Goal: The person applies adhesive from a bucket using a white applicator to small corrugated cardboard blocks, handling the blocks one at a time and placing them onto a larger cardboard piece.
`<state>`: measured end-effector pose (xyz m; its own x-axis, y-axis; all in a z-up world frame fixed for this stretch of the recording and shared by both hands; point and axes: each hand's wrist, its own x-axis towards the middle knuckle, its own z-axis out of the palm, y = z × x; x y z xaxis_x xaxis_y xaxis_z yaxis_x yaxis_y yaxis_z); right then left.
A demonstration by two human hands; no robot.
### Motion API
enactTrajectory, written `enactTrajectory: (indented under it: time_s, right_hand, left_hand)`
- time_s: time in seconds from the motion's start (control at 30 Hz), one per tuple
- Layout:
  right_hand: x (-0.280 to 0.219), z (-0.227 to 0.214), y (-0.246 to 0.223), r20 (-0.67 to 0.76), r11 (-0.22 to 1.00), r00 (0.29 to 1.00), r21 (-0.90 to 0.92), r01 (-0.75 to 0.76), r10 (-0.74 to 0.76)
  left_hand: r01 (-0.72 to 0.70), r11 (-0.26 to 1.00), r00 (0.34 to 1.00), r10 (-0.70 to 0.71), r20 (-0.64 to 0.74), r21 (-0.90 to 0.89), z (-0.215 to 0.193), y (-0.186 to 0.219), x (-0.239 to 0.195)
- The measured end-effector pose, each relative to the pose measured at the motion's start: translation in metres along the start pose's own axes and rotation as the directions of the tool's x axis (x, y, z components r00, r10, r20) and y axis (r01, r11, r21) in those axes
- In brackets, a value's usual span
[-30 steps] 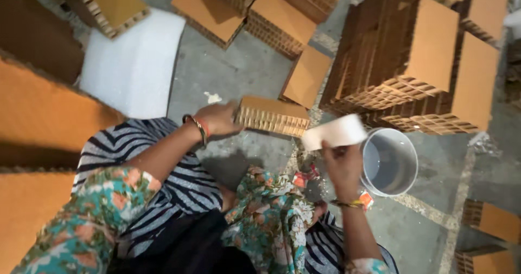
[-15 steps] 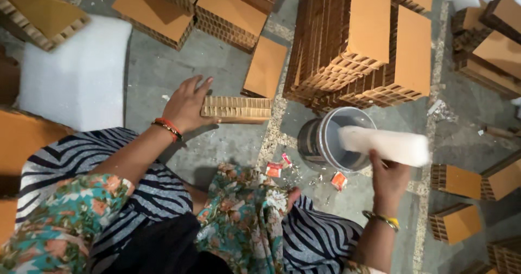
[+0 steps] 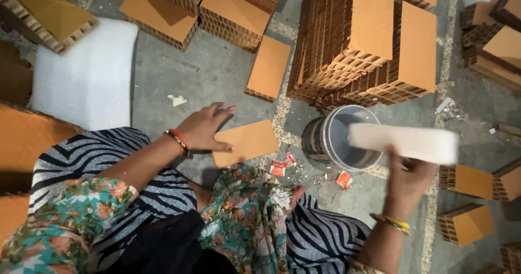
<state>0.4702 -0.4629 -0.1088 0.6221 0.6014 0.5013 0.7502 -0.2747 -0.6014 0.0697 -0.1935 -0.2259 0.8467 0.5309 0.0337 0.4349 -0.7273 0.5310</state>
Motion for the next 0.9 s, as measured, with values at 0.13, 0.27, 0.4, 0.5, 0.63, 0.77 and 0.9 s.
enactTrajectory:
  time_s: [0.13,0.27,0.4,0.5,0.63,0.77,0.9]
  right_hand:
    - [-0.006,-0.028,0.021,-0.036,0.723,0.909,0.619,-0.306,0.415]
    - [-0.013,-0.033,0.060,0.096,0.273,0.693,0.873,-0.404,0.715]
    - [-0.014,-0.022,0.090,0.357,-0.116,0.622,0.912,-0.394,0.697]
    - [-0.015,-0.015,0.090,0.441,-0.156,0.624,0.876,-0.457,0.645]
    - [-0.014,-0.009,0.065,0.455,-0.057,0.597,0.823,-0.565,0.660]
    - [-0.012,-0.006,0.034,0.288,0.354,0.714,0.714,-0.604,0.638]
    - [-0.022,-0.003,0.007,0.211,0.764,0.926,0.523,-0.378,0.314]
  left_hand:
    - [0.011,0.997,0.999,-0.014,0.034,0.079,0.010,0.026,-0.007]
    - [0.220,0.972,0.935,-0.234,0.267,0.082,0.019,0.047,-0.002]
    - [0.022,0.995,0.998,-0.027,0.056,0.100,0.031,0.038,0.009]
    - [-0.185,0.977,0.967,0.201,-0.157,0.111,0.040,0.017,0.017]
    - [-0.108,0.991,0.956,0.125,-0.266,0.078,0.048,-0.003,0.017]
    - [-0.095,0.995,0.970,0.099,-0.224,0.029,0.043,-0.005,0.015]
    - [0.163,0.965,0.972,-0.120,-0.204,0.206,0.029,0.007,0.012]
